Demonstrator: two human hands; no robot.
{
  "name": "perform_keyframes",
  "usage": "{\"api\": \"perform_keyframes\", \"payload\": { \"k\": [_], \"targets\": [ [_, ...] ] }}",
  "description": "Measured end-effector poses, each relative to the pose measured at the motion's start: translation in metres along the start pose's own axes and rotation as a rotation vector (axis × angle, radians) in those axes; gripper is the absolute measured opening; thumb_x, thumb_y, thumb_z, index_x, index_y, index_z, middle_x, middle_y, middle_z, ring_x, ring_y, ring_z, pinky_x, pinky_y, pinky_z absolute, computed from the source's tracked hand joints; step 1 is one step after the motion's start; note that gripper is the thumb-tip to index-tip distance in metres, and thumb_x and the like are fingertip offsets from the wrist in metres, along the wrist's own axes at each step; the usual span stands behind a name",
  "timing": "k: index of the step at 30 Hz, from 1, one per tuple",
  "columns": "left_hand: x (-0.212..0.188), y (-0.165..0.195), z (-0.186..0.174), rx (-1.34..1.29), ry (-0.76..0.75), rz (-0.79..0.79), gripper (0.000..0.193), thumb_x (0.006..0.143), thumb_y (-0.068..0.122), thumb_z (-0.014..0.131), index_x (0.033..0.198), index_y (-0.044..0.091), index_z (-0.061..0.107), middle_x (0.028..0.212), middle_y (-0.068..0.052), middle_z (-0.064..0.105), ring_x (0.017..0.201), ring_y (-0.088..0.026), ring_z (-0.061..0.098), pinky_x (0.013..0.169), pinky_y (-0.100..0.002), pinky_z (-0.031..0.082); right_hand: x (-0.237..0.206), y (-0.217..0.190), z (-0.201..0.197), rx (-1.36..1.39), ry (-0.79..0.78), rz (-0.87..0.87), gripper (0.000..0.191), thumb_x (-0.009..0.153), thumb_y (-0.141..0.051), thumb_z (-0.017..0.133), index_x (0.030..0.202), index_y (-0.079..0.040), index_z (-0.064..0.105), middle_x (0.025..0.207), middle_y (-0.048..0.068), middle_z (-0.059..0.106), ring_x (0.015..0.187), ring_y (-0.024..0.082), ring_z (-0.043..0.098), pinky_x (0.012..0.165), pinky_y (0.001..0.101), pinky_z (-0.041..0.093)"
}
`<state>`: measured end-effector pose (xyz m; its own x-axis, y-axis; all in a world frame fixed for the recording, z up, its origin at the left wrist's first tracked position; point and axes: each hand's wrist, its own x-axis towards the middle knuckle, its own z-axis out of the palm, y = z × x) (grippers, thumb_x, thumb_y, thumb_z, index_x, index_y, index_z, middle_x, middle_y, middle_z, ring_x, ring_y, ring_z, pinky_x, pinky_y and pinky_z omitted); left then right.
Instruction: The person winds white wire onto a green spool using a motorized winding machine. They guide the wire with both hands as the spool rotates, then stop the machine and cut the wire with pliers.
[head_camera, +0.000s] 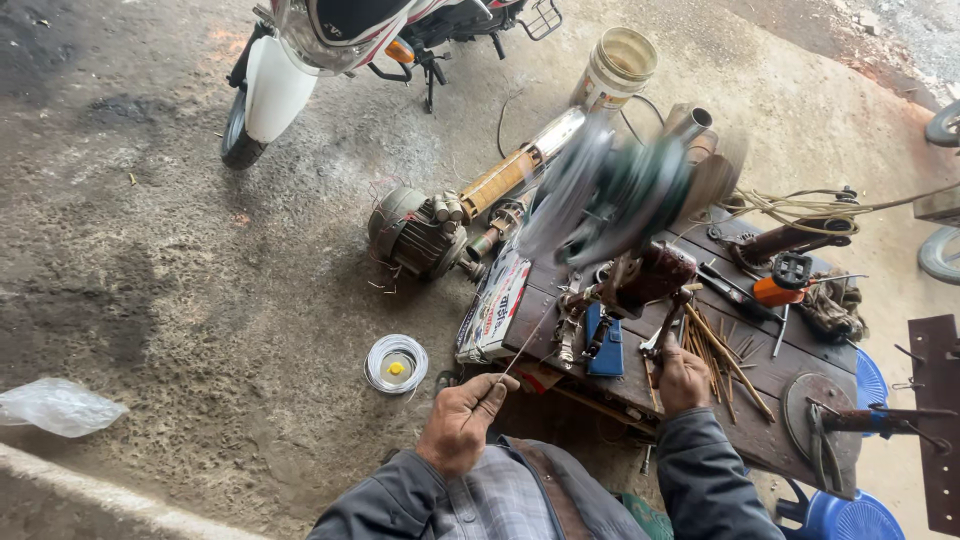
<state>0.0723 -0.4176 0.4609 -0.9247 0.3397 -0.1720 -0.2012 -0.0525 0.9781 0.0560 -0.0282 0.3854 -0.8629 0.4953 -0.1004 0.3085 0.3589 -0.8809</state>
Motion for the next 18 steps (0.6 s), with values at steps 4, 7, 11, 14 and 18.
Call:
{"api": "perform_keyframes", "payload": {
  "k": [4,7,11,14,18],
  "targets": [
    [-0.001,0.000,-0.002,0.018,0.021,-0.035,0.034,0.103,0.030,0.057,0.113,0.003,0.075,0.082,-0.002,0.073,0.078,-0.008,0.062,0.073,-0.025,0.052,-0.007,-0.016,-0.012,-0.075,0.118,-0.017,0.053,0.107,-0.044,0.056,0.081,-0.002,0.074,0.055,0.004,0.050,0.046,0.012,0.039,0.043,0.0323,0.030],
    [-0.004,0.001,-0.004,0.044,0.013,-0.064,0.035,0.102,0.031,0.057,0.114,0.003,0.075,0.084,-0.001,0.075,0.079,-0.008,0.063,0.073,-0.025,0.053,-0.007,-0.035,-0.023,-0.048,0.105,-0.096,0.059,0.106,-0.051,0.057,0.073,-0.003,0.070,0.059,-0.001,0.052,0.050,0.008,0.042,0.045,0.0302,0.030],
    [-0.007,0.003,-0.005,0.047,-0.031,-0.176,0.035,0.103,0.032,0.055,0.117,0.006,0.075,0.082,-0.007,0.070,0.075,-0.012,0.060,0.070,-0.028,0.052,0.000,-0.061,-0.033,-0.070,0.161,-0.142,0.070,0.104,-0.062,0.053,0.058,-0.008,0.054,0.053,-0.003,0.045,0.045,0.010,0.037,0.043,0.0329,0.031],
    [-0.006,0.003,-0.009,0.038,-0.015,-0.090,0.035,0.103,0.031,0.054,0.117,0.005,0.074,0.092,-0.005,0.075,0.085,-0.011,0.066,0.077,-0.027,0.055,0.012,-0.077,-0.035,-0.199,0.260,-0.265,0.081,0.108,-0.065,0.052,0.051,-0.008,0.042,0.050,-0.002,0.037,0.045,0.011,0.033,0.047,0.0342,0.028],
    [-0.005,0.000,-0.008,-0.018,-0.021,-0.012,0.034,0.103,0.028,0.056,0.116,0.002,0.073,0.097,-0.007,0.079,0.090,-0.011,0.068,0.081,-0.026,0.055,0.037,-0.091,-0.043,-0.228,0.300,-0.357,0.082,0.109,-0.064,0.051,0.050,-0.008,0.042,0.049,-0.002,0.038,0.044,0.012,0.034,0.047,0.0348,0.028]
  ]
}}
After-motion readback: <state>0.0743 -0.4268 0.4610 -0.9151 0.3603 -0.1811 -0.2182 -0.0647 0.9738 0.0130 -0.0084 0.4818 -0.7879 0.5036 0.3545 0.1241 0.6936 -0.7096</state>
